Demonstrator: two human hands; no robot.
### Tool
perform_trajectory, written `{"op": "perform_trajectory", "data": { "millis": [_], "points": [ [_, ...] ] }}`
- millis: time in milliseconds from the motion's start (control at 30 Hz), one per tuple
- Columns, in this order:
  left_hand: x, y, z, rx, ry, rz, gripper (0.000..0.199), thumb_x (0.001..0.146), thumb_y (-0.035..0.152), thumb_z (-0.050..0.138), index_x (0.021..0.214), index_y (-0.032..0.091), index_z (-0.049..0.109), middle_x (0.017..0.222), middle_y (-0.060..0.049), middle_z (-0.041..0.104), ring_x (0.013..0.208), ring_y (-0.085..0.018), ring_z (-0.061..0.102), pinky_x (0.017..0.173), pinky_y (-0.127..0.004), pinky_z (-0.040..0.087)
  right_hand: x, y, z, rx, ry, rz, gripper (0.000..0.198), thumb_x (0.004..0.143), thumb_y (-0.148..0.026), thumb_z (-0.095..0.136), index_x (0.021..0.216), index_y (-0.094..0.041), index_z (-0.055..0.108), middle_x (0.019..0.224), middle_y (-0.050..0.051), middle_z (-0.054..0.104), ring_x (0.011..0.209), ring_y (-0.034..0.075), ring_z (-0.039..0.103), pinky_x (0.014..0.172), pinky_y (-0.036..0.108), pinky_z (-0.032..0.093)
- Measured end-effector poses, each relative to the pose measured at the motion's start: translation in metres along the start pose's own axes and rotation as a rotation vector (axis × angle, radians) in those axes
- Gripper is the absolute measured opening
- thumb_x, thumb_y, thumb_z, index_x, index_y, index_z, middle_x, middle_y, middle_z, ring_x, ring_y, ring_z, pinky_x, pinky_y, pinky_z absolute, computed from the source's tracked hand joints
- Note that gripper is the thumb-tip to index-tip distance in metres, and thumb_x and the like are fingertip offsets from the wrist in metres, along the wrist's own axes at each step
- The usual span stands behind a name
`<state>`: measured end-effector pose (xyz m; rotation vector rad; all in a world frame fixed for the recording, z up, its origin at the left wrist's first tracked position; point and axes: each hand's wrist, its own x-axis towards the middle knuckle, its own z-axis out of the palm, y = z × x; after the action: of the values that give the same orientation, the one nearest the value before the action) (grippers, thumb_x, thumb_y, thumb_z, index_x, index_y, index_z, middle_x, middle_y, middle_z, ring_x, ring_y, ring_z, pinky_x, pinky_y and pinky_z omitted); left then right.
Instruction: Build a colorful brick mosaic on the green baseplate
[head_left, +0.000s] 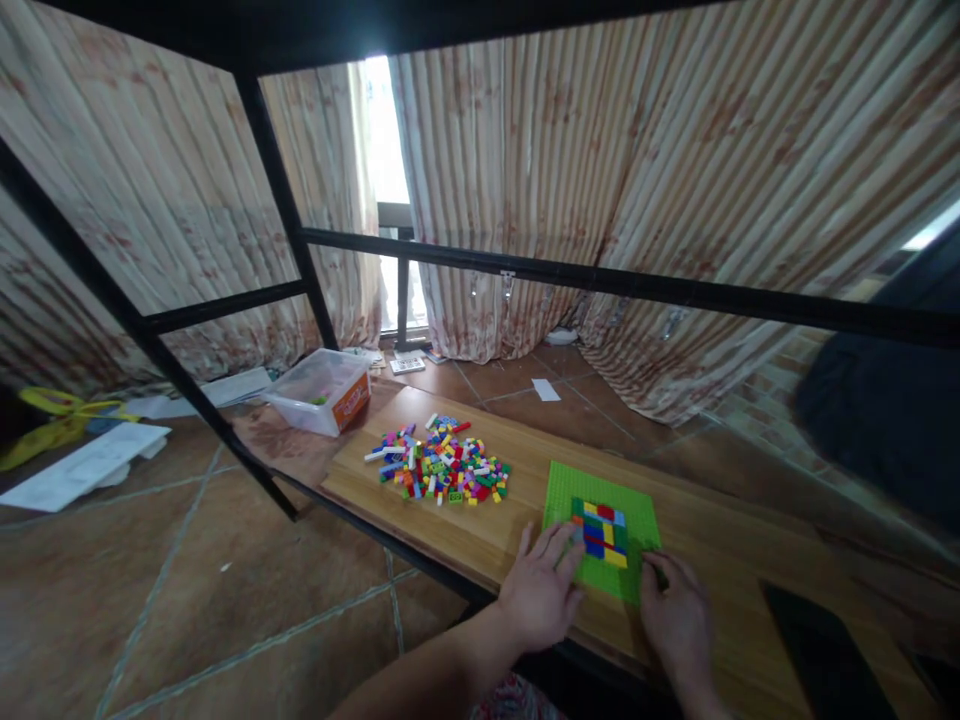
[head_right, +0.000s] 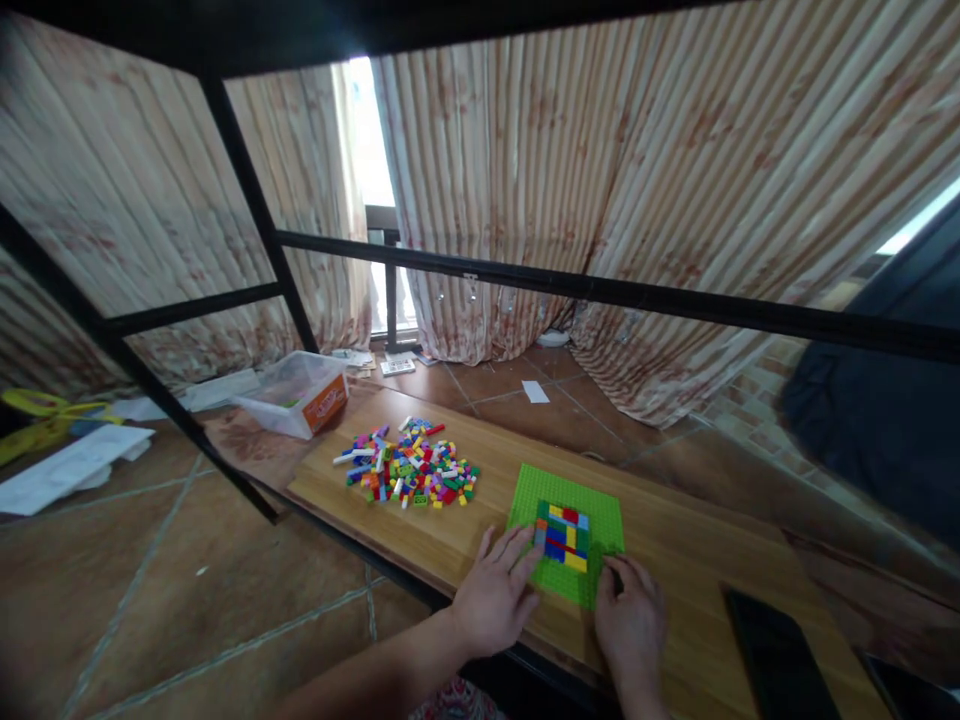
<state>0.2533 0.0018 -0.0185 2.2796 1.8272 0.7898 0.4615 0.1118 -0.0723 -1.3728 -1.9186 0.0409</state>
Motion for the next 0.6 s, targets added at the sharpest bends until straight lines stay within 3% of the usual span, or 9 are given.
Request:
{"op": "perform_trajectory", "data": {
  "millis": [167,333,600],
  "points": [
    [-0.047,-0.034,-0.017,-0.026,0.080,-0.157,0.055,0.083,0.023,0.053,0.137,0.022,0.041,0.147,-0.010,0.040,0.136,-0.024,0.035,0.112,-0.050,0.033,-0.001,0.003,0.000,-0.032,-0.011,0.001,0.035,0.084,-0.040,0.040,0.087,-0.016,0.065,0.098,0.015,0.064,0.091,0.029,0.059,0.083,0.044,0.046],
    [-0.083,-0.075,-0.042,-0.004,0.245,-0.316,0.047,0.085,0.016,0.046,0.133,0.019,0.044,0.139,-0.013,0.047,0.129,-0.023,0.044,0.106,-0.045,0.042,0.000,0.004,0.000,-0.042,-0.016,0.008,0.036,0.082,-0.041,0.039,0.086,-0.016,0.065,0.099,0.014,0.064,0.089,0.028,0.059,0.081,0.043,0.047],
    [-0.099,-0.130,-0.085,0.079,0.520,-0.605,0.041,0.087,0.022,0.047,0.128,0.017,0.049,0.133,-0.013,0.052,0.126,-0.024,0.047,0.108,-0.046,0.040,0.000,0.008,-0.001,-0.044,-0.017,-0.021,0.037,0.081,-0.043,0.039,0.086,-0.017,0.065,0.097,0.014,0.065,0.089,0.031,0.060,0.080,0.045,0.048]
  ]
}}
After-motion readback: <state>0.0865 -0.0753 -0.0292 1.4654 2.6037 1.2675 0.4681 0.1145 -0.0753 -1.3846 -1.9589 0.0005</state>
